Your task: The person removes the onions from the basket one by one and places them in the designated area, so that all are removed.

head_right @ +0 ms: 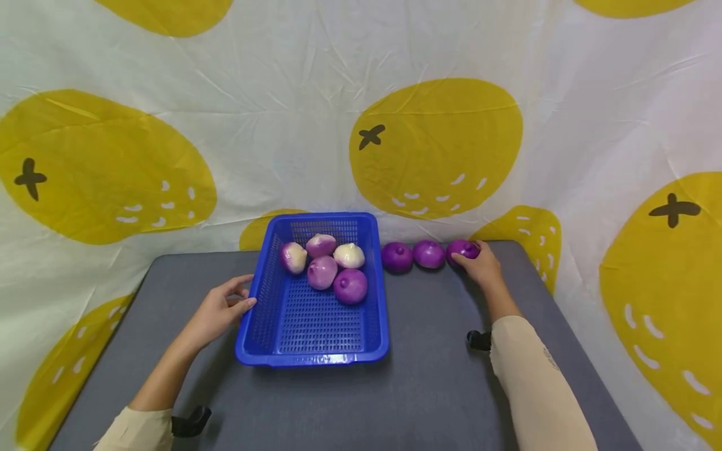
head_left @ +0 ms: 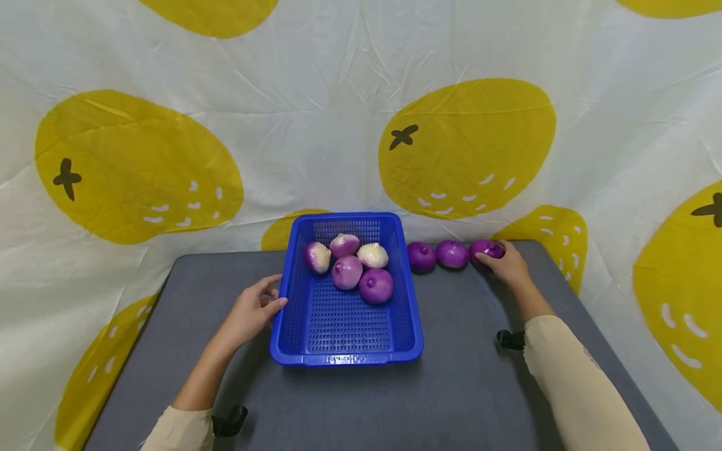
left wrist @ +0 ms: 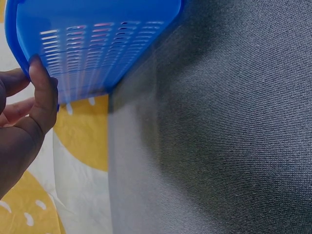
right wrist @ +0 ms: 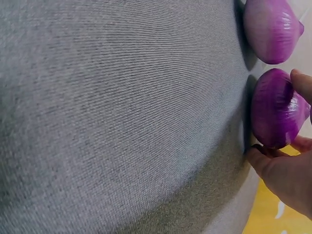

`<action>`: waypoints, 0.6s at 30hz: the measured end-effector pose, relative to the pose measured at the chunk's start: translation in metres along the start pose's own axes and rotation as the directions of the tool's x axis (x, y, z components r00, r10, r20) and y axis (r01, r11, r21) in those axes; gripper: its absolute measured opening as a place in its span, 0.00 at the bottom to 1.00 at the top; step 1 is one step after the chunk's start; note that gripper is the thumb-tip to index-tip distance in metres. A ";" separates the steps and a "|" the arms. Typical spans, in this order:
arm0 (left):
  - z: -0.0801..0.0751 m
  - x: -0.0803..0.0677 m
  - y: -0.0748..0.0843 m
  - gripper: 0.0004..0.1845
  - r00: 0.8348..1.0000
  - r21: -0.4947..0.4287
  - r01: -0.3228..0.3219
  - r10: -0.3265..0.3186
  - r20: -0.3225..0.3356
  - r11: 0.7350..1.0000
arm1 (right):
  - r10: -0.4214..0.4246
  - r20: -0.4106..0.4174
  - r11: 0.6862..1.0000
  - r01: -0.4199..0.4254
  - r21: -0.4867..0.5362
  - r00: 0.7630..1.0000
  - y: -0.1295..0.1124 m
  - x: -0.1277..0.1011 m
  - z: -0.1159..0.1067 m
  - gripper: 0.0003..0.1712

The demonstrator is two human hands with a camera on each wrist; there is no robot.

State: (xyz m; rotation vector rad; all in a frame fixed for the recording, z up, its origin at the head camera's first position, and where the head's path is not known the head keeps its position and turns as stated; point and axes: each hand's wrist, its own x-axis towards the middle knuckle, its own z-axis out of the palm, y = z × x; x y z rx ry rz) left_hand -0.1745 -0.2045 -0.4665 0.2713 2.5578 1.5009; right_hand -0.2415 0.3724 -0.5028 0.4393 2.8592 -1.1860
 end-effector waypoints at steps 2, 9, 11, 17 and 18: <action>0.000 0.000 0.001 0.29 1.000 0.001 -0.006 0.006 -0.004 1.000 | -0.001 0.008 1.000 0.001 0.002 1.000 -0.001 0.001 -0.001 0.56; -0.001 -0.001 0.007 0.29 1.000 -0.010 -0.011 0.011 0.002 1.000 | -0.010 -0.008 1.000 0.010 -0.018 1.000 -0.015 -0.004 -0.016 0.59; -0.001 -0.002 0.007 0.29 1.000 -0.014 -0.015 0.015 0.000 1.000 | -0.033 -0.015 0.999 0.033 -0.020 0.999 -0.022 -0.004 -0.020 0.60; -0.001 -0.001 0.006 0.30 1.000 -0.009 -0.022 0.022 0.000 1.000 | -0.123 -0.031 0.992 0.124 0.013 0.992 -0.049 -0.010 -0.027 0.58; 0.000 -0.001 0.006 0.30 1.000 -0.006 -0.019 0.019 0.000 1.000 | -0.141 -0.036 0.990 0.142 0.017 0.989 -0.055 -0.012 -0.027 0.58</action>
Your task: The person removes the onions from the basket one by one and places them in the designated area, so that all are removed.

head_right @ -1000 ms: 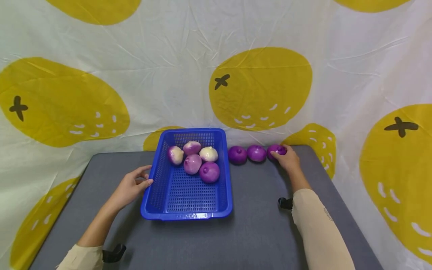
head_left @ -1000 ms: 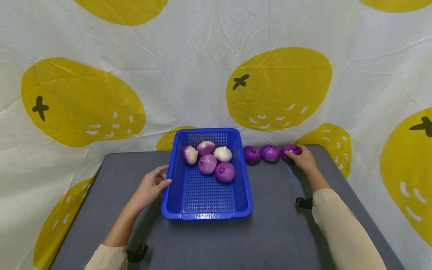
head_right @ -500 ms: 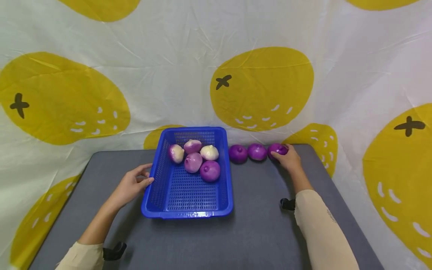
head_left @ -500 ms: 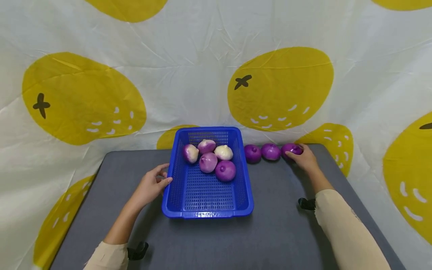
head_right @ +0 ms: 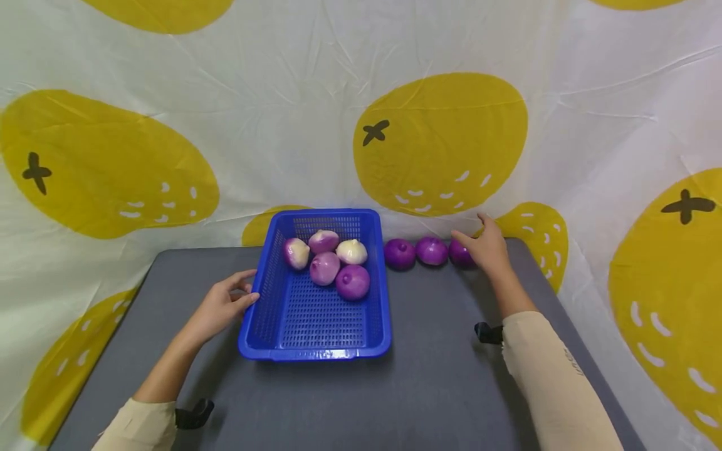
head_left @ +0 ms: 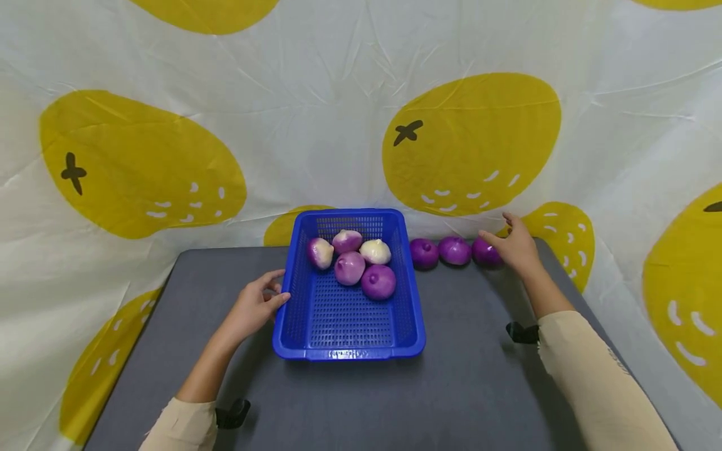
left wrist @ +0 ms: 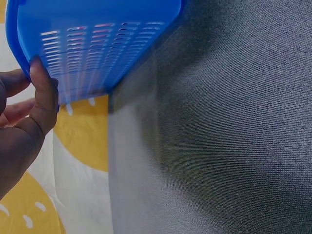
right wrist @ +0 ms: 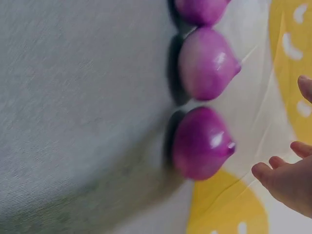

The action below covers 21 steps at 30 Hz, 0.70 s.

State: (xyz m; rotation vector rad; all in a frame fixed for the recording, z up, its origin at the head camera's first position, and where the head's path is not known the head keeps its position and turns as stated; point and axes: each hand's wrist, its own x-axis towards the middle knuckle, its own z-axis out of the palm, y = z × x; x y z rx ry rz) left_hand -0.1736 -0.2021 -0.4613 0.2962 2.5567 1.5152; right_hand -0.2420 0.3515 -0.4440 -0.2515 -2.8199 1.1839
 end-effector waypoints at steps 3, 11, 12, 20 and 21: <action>0.000 0.002 -0.001 0.29 1.000 0.005 0.007 -0.007 0.003 1.000 | -0.044 0.004 0.999 0.044 0.029 0.999 -0.018 -0.003 0.002 0.56; -0.001 0.003 -0.002 0.29 1.000 0.004 0.012 -0.012 0.004 1.000 | -0.157 0.080 0.980 0.145 0.136 0.984 -0.057 -0.011 0.019 0.57; -0.001 0.003 -0.002 0.29 1.000 0.004 0.010 -0.010 0.004 1.000 | -0.177 0.087 0.976 0.163 0.148 0.980 -0.061 -0.011 0.023 0.57; -0.001 0.001 -0.001 0.30 1.000 -0.004 0.011 -0.011 0.001 1.000 | -0.330 0.111 0.922 0.295 0.252 0.937 -0.088 -0.015 0.056 0.52; -0.001 0.001 -0.002 0.30 1.000 -0.007 0.011 -0.011 -0.001 1.000 | -0.348 0.113 0.916 0.312 0.254 0.931 -0.092 -0.016 0.061 0.51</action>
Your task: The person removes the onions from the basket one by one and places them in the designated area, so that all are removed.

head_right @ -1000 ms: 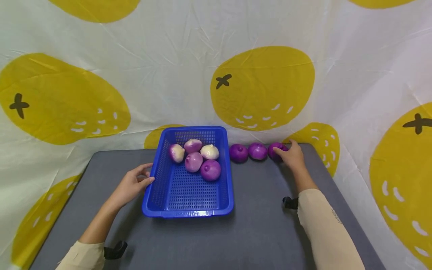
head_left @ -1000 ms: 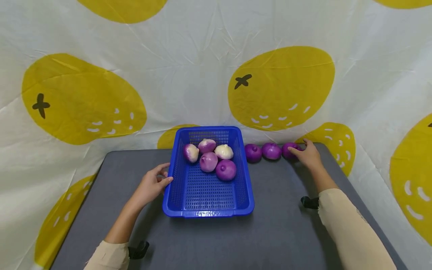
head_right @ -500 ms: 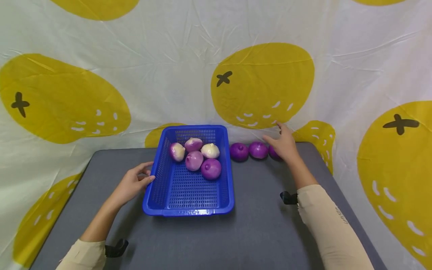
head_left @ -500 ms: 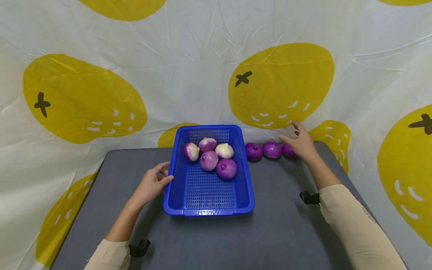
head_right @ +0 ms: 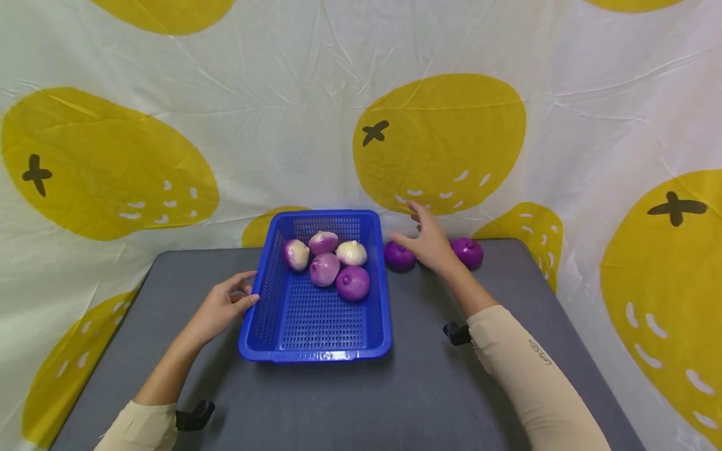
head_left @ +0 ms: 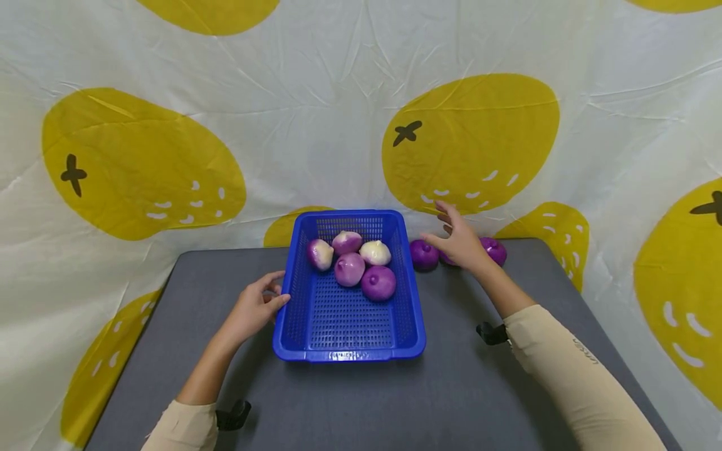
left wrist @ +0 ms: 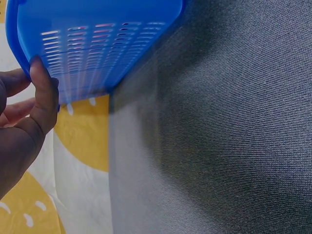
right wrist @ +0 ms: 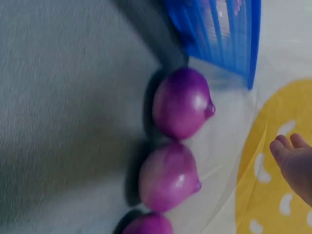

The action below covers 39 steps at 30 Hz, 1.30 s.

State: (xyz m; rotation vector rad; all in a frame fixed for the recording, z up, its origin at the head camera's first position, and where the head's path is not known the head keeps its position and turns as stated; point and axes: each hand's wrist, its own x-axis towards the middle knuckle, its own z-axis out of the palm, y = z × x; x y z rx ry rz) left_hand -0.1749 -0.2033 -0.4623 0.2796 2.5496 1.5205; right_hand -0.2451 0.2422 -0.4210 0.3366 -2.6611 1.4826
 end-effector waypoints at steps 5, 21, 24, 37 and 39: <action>0.000 -0.001 -0.002 0.29 1.000 -0.003 0.001 -0.001 0.000 1.000 | -0.083 0.064 0.996 0.085 -0.026 0.994 -0.015 0.005 0.025 0.50; -0.005 0.000 -0.002 0.30 1.000 -0.010 -0.001 0.001 0.003 1.000 | -0.136 0.483 0.946 0.257 -0.195 0.865 -0.054 0.022 0.075 0.43; -0.003 0.001 -0.003 0.30 1.000 -0.011 -0.001 0.001 0.000 1.000 | -0.105 0.558 0.939 0.266 -0.217 0.823 -0.054 0.024 0.080 0.44; 0.000 0.002 -0.002 0.30 1.000 -0.016 -0.002 0.002 0.001 1.000 | 0.013 0.668 0.843 0.351 -0.407 0.744 -0.046 0.027 0.095 0.41; 0.000 0.002 -0.002 0.29 1.000 -0.015 -0.004 0.004 0.001 1.000 | 0.027 0.663 0.833 0.351 -0.429 0.748 -0.046 0.026 0.097 0.41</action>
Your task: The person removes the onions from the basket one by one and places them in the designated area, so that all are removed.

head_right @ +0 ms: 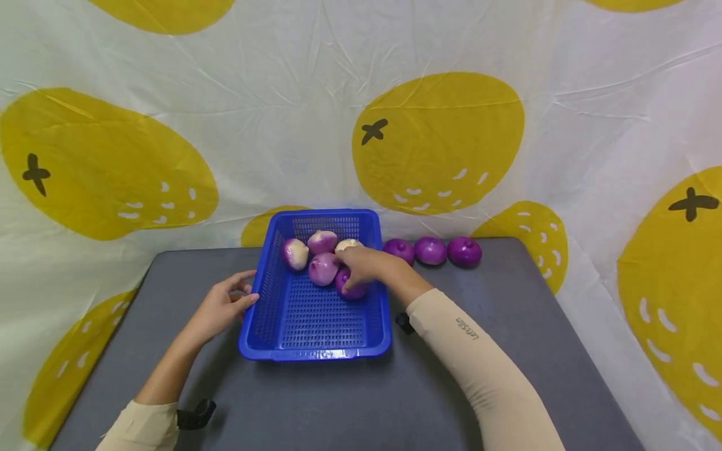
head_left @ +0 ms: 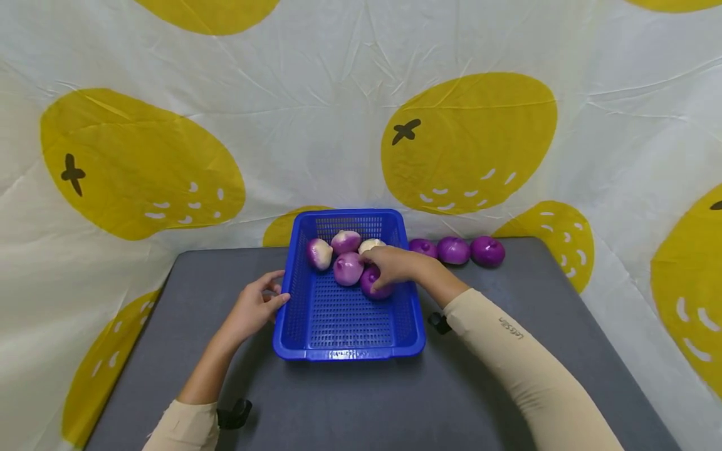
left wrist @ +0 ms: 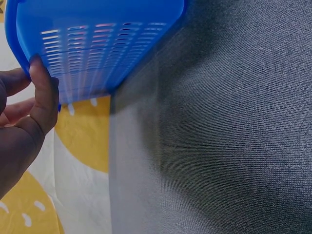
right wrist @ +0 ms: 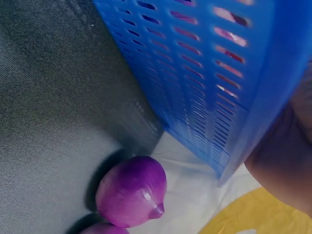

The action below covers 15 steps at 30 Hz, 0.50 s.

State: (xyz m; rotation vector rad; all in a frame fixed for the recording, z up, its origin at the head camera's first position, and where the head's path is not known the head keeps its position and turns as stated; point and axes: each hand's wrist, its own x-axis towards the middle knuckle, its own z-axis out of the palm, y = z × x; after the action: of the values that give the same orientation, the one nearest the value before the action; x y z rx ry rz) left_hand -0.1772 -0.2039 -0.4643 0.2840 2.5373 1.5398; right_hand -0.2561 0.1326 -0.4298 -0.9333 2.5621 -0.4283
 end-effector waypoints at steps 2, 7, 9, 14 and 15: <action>0.000 0.000 -0.001 0.29 1.000 -0.001 -0.003 0.003 0.000 1.000 | 0.010 -0.003 1.000 -0.010 -0.021 1.000 -0.001 0.000 0.002 0.40; -0.001 -0.001 -0.001 0.30 1.000 -0.007 -0.009 0.009 0.003 1.000 | 0.064 -0.016 0.989 -0.065 -0.129 0.998 -0.006 0.002 0.006 0.36; -0.001 -0.001 0.000 0.30 1.000 -0.004 -0.006 0.006 0.000 1.000 | 0.090 -0.015 0.980 -0.091 -0.177 0.996 -0.008 0.002 0.008 0.34; -0.001 -0.002 0.001 0.30 1.000 0.004 -0.009 0.009 -0.001 1.000 | 0.138 -0.001 0.962 -0.135 -0.236 0.990 -0.009 0.001 0.014 0.33; -0.001 -0.002 0.001 0.30 1.000 0.006 -0.010 0.010 0.000 1.000 | 0.147 0.004 0.961 -0.142 -0.238 0.989 -0.009 0.001 0.015 0.33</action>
State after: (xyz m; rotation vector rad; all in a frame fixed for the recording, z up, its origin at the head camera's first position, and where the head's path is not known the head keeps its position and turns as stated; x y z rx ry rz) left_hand -0.1755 -0.2045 -0.4629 0.2983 2.5449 1.5360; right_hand -0.2448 0.1230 -0.4393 -0.8150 2.6799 -0.0694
